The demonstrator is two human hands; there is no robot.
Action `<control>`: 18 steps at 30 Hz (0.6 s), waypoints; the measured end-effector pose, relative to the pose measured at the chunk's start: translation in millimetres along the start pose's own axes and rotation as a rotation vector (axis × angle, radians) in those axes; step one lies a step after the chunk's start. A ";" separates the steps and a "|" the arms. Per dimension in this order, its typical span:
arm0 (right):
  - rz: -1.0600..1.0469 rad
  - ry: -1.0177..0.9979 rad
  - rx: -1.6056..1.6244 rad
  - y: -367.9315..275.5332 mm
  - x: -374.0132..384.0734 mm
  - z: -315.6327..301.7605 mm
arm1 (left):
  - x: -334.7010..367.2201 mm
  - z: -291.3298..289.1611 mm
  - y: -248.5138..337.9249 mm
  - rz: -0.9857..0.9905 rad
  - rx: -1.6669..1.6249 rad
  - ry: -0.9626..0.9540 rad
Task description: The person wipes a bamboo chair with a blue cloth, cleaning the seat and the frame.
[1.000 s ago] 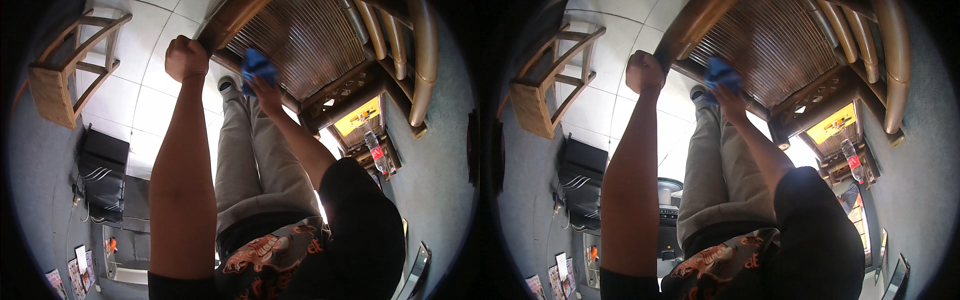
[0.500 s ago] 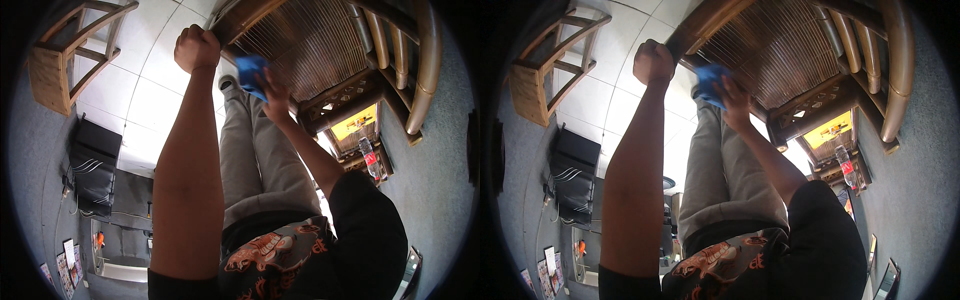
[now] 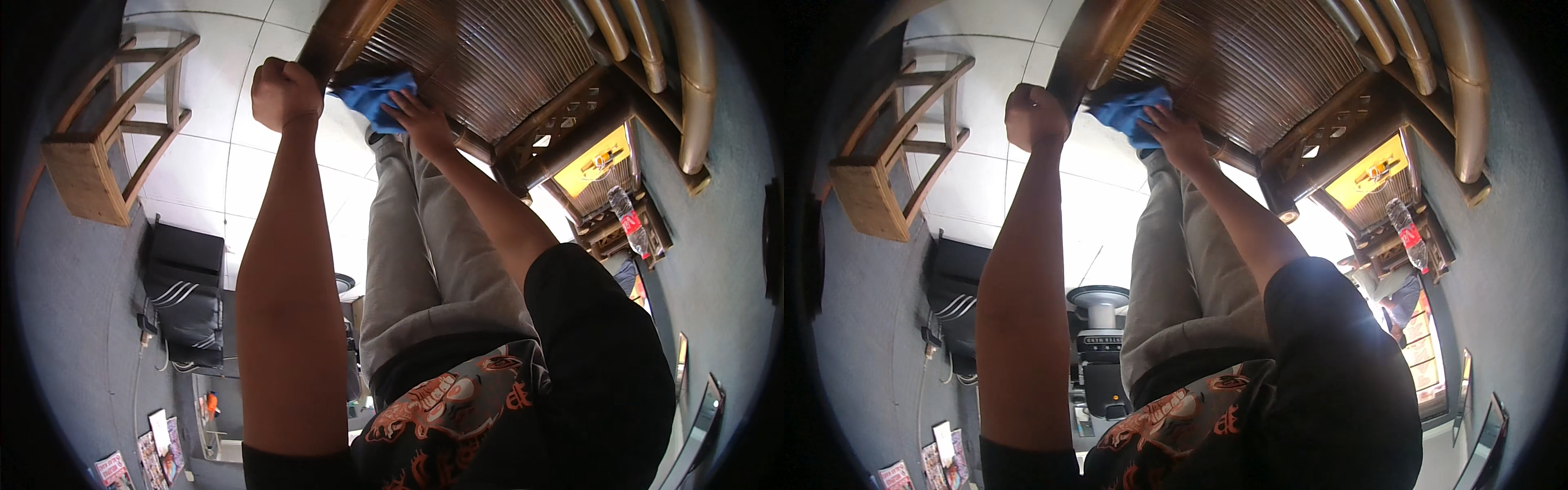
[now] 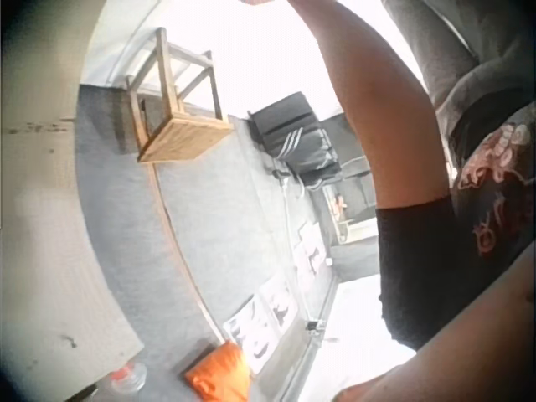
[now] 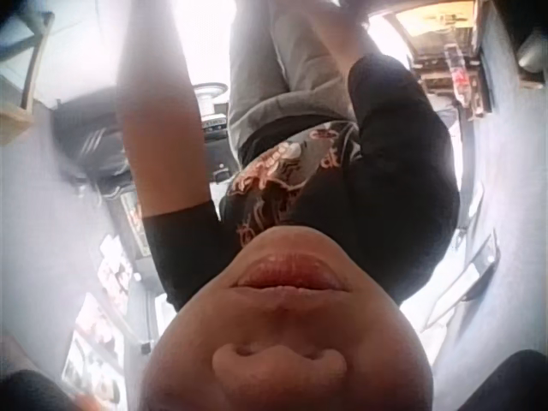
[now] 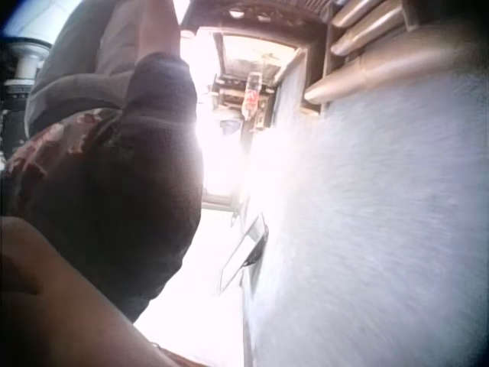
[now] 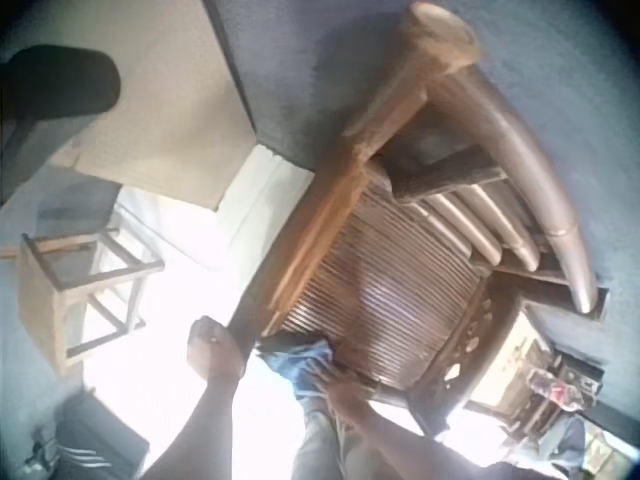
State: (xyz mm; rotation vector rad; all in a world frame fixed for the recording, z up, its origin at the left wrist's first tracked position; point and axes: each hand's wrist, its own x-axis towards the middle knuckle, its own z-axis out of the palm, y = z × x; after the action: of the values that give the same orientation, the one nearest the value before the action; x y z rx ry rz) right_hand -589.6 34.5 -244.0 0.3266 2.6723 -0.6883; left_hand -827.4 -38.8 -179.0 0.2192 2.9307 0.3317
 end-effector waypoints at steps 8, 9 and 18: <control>0.508 -0.335 -0.084 73.5 -171.2 -13.1 | 0.0 -0.8 -2.2 -0.069 0.080 -0.085; 0.614 -0.378 -0.044 82.3 -191.7 -10.8 | 0.6 0.8 0.8 -0.075 0.093 -0.090; 1.354 0.415 0.575 18.0 -143.8 39.6 | 5.2 -3.1 -2.6 -0.100 0.085 -0.089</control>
State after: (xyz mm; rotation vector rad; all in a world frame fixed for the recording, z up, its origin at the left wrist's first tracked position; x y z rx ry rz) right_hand -442.2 11.2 -226.7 2.2722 1.7507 -0.8705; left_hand -833.4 -41.1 -177.5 0.0953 2.8576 0.1786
